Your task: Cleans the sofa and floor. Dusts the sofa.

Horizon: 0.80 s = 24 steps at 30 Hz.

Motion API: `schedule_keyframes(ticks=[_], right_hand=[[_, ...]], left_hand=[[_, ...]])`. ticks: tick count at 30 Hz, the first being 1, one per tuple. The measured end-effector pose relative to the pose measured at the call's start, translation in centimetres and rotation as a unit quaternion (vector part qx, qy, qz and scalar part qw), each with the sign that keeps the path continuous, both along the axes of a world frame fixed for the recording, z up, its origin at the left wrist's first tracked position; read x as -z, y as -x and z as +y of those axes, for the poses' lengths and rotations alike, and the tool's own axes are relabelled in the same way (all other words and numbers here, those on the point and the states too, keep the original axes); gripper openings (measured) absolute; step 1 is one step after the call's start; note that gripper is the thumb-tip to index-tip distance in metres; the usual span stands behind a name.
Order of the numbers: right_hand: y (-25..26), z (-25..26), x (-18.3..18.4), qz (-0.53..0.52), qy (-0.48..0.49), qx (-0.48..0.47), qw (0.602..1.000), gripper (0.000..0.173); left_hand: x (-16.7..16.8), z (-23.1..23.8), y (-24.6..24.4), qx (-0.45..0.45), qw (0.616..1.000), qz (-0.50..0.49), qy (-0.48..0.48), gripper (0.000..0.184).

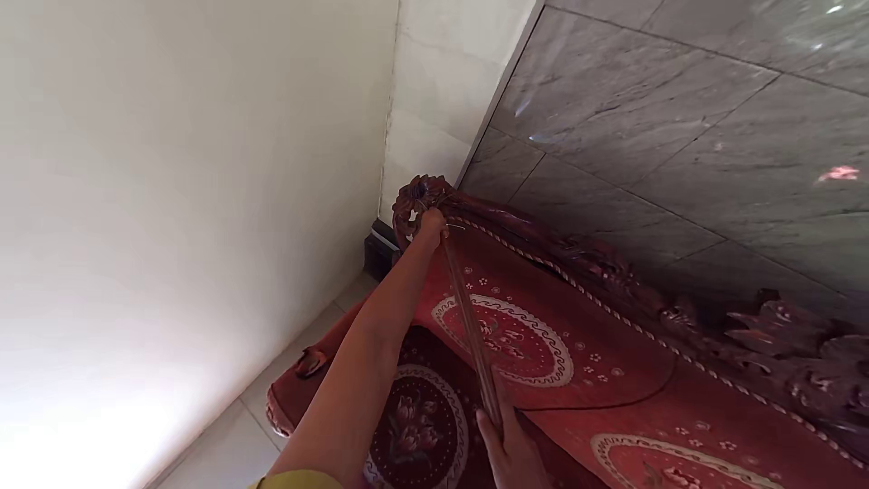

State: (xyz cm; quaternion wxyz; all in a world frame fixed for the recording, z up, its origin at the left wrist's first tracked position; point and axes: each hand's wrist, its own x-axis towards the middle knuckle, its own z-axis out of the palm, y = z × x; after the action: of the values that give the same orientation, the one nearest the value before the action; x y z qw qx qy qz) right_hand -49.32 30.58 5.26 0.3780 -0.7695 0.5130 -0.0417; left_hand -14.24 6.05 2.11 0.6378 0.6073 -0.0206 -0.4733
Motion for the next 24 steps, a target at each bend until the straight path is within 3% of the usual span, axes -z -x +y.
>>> schedule_keyframes(ticks=[4,5,7,9,11,15,17,20,24], right_hand=[[-1.2,-1.3,0.1,0.066,-0.034,0.011,0.997,0.069],[-1.3,-1.6,-0.4,0.058,-0.05,0.014,0.997,0.068],[-1.3,-2.5,-1.9,-0.006,0.007,0.044,0.999,0.064],[-1.9,-2.6,-3.0,-0.03,0.055,0.046,0.997,0.067],[-3.1,-1.4,-3.6,0.012,0.025,0.004,1.0,0.069],[-2.9,-0.8,-4.2,0.029,0.045,0.053,0.997,0.066],[-3.8,0.5,-4.3,0.071,0.009,0.006,0.997,0.068],[-5.0,3.0,-3.4,0.104,-0.031,-0.041,0.993,0.069],[-6.0,6.9,-4.1,0.107,-0.039,-0.026,0.993,0.072]], left_hand=[[0.8,2.3,-0.3,0.029,0.998,0.042,0.03,0.053],[0.9,4.0,0.0,0.028,0.998,0.037,0.04,0.059],[0.5,8.4,0.5,-0.007,0.998,0.003,0.06,0.066],[2.0,13.2,1.5,-0.042,0.996,-0.037,0.067,0.066],[4.0,17.6,2.8,-0.024,0.997,-0.051,0.049,0.06],[7.7,28.4,5.0,0.048,0.998,-0.026,-0.035,0.056],[8.6,31.6,5.4,0.043,0.997,0.005,-0.069,0.055],[6.7,30.1,4.0,0.078,0.997,0.012,0.004,0.063],[1.3,19.9,2.8,0.18,0.977,0.043,0.107,0.094]])
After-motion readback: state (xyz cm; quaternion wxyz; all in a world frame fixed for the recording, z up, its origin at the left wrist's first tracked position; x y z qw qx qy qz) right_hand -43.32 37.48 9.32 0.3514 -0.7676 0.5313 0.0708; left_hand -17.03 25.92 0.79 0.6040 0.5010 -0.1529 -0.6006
